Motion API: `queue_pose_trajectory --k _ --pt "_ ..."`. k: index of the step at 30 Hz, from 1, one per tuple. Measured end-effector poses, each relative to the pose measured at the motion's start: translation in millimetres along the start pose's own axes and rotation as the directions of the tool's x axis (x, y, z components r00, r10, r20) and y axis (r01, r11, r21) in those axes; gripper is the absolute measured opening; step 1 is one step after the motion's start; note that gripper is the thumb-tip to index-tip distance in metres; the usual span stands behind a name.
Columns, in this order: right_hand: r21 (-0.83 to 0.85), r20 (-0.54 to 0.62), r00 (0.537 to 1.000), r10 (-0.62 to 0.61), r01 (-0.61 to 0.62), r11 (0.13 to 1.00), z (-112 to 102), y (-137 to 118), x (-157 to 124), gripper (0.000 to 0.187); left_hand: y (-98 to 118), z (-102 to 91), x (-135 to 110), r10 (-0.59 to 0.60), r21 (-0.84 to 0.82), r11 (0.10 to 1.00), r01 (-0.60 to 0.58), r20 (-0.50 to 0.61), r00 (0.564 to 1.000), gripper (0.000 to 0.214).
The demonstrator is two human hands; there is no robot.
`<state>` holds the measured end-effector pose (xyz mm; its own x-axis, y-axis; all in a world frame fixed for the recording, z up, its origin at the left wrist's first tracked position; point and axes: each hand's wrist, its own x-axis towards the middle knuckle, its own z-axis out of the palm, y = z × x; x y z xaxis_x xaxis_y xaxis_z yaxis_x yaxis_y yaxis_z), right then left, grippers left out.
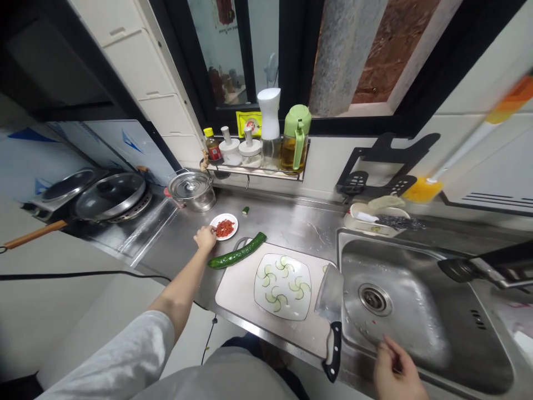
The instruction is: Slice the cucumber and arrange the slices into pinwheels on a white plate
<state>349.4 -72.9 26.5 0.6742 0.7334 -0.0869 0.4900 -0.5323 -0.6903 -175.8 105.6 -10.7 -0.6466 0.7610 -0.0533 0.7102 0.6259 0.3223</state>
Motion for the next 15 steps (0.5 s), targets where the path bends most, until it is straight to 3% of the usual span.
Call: queue_pose_trajectory --k 10,15 --pt "-0.017 0.022 0.997 -0.075 0.076 0.997 9 2 5 0.056 3 1.1 2 0.052 0.136 0.989 -0.057 0.041 0.998 0.038" --pt "-0.01 0.028 0.996 -0.085 0.085 0.996 13 5 4 0.061 10 -0.7 -3 0.128 0.231 0.964 -0.135 0.045 0.991 0.035"
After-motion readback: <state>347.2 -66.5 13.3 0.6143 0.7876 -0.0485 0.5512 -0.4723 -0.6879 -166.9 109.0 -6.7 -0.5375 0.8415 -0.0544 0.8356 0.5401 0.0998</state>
